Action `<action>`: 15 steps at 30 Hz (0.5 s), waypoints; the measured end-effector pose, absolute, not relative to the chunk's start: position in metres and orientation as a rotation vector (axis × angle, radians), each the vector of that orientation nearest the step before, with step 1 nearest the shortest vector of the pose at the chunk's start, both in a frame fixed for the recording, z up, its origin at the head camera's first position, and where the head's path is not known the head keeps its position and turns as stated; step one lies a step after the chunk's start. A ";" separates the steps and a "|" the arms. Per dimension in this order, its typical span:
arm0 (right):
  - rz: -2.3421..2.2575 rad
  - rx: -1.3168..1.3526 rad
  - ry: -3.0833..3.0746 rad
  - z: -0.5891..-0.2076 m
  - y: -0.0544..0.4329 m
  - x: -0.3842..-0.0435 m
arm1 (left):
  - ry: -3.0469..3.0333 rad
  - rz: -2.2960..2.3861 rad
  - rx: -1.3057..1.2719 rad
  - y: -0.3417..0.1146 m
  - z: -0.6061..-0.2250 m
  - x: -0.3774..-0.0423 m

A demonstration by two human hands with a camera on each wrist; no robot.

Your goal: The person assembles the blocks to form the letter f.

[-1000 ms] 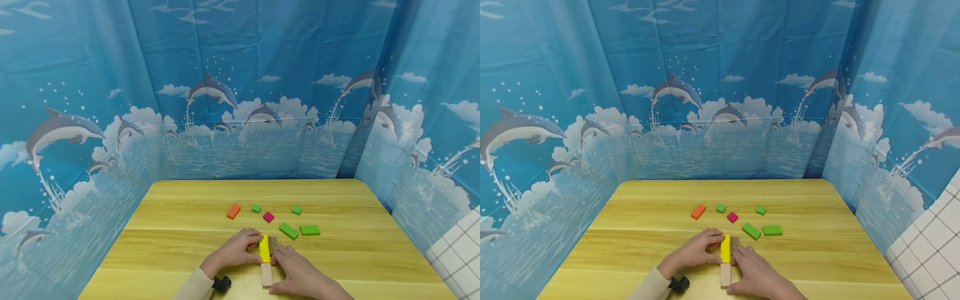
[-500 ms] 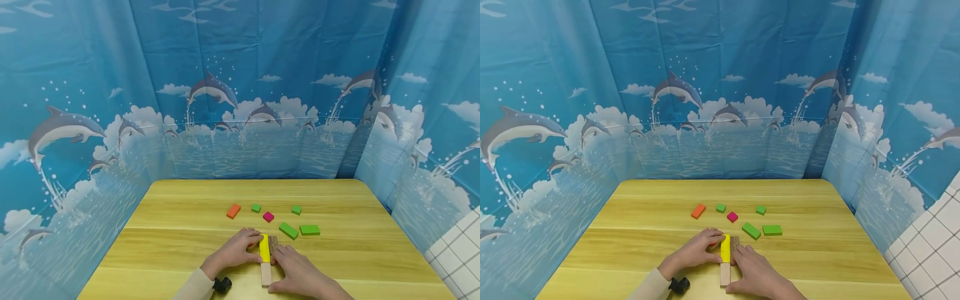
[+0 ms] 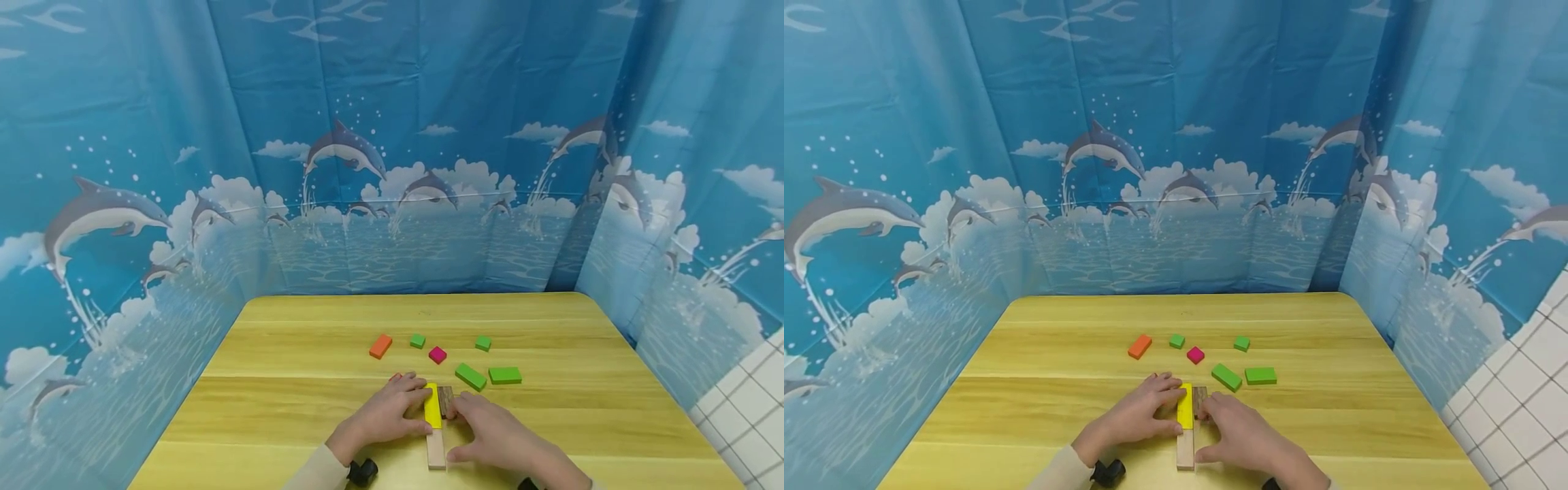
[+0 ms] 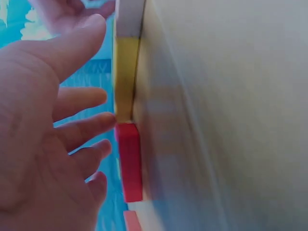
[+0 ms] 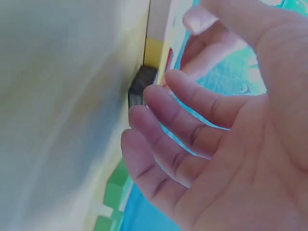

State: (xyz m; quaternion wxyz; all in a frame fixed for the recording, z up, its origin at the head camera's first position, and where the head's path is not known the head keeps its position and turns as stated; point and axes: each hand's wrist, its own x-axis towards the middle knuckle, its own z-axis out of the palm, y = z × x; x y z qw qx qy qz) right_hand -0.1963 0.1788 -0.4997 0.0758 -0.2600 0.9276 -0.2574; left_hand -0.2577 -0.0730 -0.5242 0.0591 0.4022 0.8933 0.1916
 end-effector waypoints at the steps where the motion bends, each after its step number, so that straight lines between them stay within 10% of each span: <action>1: -0.767 -0.768 2.788 -0.498 0.180 -0.199 | 2.713 0.556 1.231 -0.073 -0.523 -0.256; 15: -0.794 -0.769 2.901 -0.502 0.179 -0.228 | 2.760 0.368 1.323 -0.073 -0.515 -0.222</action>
